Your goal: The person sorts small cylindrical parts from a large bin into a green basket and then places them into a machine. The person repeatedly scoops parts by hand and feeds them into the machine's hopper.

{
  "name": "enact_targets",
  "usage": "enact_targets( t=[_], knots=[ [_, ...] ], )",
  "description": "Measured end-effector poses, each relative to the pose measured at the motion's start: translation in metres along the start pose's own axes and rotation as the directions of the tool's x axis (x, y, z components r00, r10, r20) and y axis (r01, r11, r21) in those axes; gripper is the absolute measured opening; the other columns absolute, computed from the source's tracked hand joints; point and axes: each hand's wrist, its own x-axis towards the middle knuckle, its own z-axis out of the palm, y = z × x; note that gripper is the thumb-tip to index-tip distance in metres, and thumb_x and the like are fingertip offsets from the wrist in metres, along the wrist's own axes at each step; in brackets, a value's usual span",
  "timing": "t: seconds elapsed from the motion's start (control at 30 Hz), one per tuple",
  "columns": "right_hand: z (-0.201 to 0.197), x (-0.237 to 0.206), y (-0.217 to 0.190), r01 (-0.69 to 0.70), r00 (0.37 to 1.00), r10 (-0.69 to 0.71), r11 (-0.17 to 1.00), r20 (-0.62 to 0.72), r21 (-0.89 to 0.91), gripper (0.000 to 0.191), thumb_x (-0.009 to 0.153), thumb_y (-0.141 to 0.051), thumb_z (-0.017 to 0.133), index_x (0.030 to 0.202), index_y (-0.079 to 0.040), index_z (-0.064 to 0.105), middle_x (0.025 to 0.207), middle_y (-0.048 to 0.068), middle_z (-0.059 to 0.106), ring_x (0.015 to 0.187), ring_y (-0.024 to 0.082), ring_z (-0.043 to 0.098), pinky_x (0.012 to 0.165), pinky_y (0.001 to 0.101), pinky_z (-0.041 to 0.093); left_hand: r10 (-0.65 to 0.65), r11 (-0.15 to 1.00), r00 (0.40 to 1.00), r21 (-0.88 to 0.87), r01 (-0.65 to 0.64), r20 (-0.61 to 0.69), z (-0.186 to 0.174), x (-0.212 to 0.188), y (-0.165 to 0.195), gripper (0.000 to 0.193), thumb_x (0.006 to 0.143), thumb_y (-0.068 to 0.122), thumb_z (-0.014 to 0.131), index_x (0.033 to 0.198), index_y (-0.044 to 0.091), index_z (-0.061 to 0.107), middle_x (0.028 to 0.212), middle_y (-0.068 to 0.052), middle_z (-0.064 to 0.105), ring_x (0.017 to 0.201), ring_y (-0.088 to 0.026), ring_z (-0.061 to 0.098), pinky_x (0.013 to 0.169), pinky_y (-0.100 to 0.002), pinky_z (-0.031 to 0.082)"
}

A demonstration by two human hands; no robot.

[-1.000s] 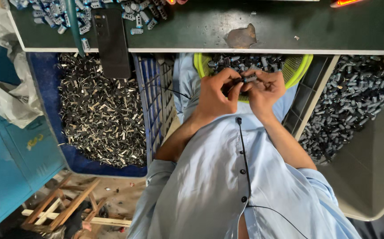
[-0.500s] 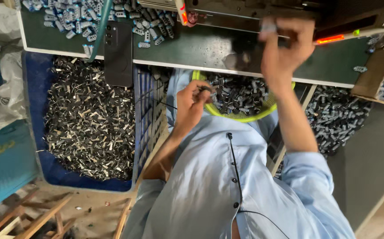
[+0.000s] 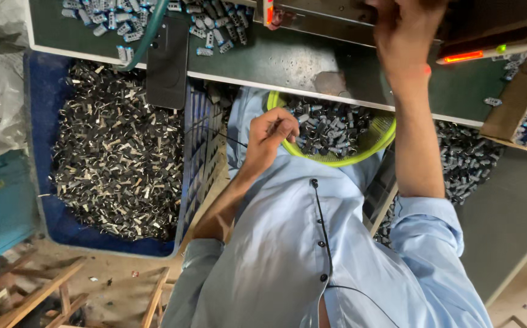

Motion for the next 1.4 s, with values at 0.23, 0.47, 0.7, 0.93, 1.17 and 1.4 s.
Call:
enact_targets(
  t=[0.23,0.47,0.7,0.93,1.17,1.4],
  knots=[
    [0.014,-0.099,-0.08,-0.244,0.97,0.213,0.864,0.121,0.441,0.033,0.099,-0.027,0.072,0.115,0.001,0.067,0.116,0.012,0.072,0.112,0.025,0.07,0.103,0.0376,0.054,0.102,0.98,0.995,-0.173,-0.103,-0.014,0.002,0.001,0.015,0.02,0.11,0.015,0.06,0.101,-0.002,0.062,0.089,-0.004,0.063,0.077,-0.011,0.059,0.07,-0.027,0.05],
    [0.056,-0.179,-0.087,-0.513,0.804,0.556,0.467,0.212,0.72,0.008,0.1,0.0,0.071,0.106,0.001,0.066,0.114,0.015,0.073,0.099,0.015,0.067,0.085,0.0261,0.054,0.091,0.992,0.995,0.091,-0.086,-0.049,0.019,0.006,0.022,0.019,0.092,0.004,0.068,0.108,0.0,0.059,0.102,-0.001,0.062,0.081,-0.009,0.066,0.071,-0.025,0.055],
    [0.06,-0.192,-0.075,-0.503,0.699,0.621,0.072,0.356,0.861,0.03,0.099,-0.001,0.076,0.116,-0.002,0.052,0.107,0.013,0.074,0.095,0.015,0.071,0.087,0.0261,0.059,0.436,0.644,0.894,0.658,-0.391,0.105,0.02,0.006,0.025,0.021,0.083,-0.002,0.074,0.1,0.005,0.064,0.086,-0.009,0.066,0.075,-0.024,0.063,0.068,-0.034,0.051],
    [0.07,-0.204,-0.055,-0.453,0.64,0.553,-0.288,0.533,0.844,0.029,0.095,0.01,0.071,0.103,-0.007,0.049,0.099,0.013,0.067,0.09,0.02,0.066,0.079,0.0295,0.056,0.441,0.337,0.823,0.783,-0.523,0.359,0.009,-0.007,0.034,0.034,0.073,-0.004,0.068,0.104,0.007,0.065,0.098,-0.007,0.065,0.087,-0.026,0.065,0.074,-0.038,0.055],
    [0.049,-0.201,-0.044,-0.325,0.398,0.664,-0.544,0.633,0.774,0.027,0.097,0.014,0.052,0.102,-0.012,0.047,0.097,0.014,0.059,0.08,0.021,0.055,0.07,0.0301,0.05,0.144,0.696,0.97,-0.676,-0.241,-0.198,-0.054,-0.061,0.053,0.035,0.084,0.035,0.078,0.106,0.009,0.07,0.095,-0.004,0.066,0.083,-0.016,0.058,0.075,-0.031,0.051],
    [0.036,-0.198,-0.043,-0.438,0.551,0.782,-0.026,0.291,0.899,0.031,0.105,0.018,0.059,0.11,-0.008,0.042,0.104,0.019,0.067,0.094,0.025,0.067,0.079,0.0356,0.055,-0.123,0.927,0.988,0.366,0.08,0.095,-0.026,-0.02,-0.045,0.026,0.091,0.012,0.069,0.113,-0.002,0.07,0.109,-0.012,0.071,0.096,-0.029,0.071,0.087,-0.044,0.058]
  ],
)
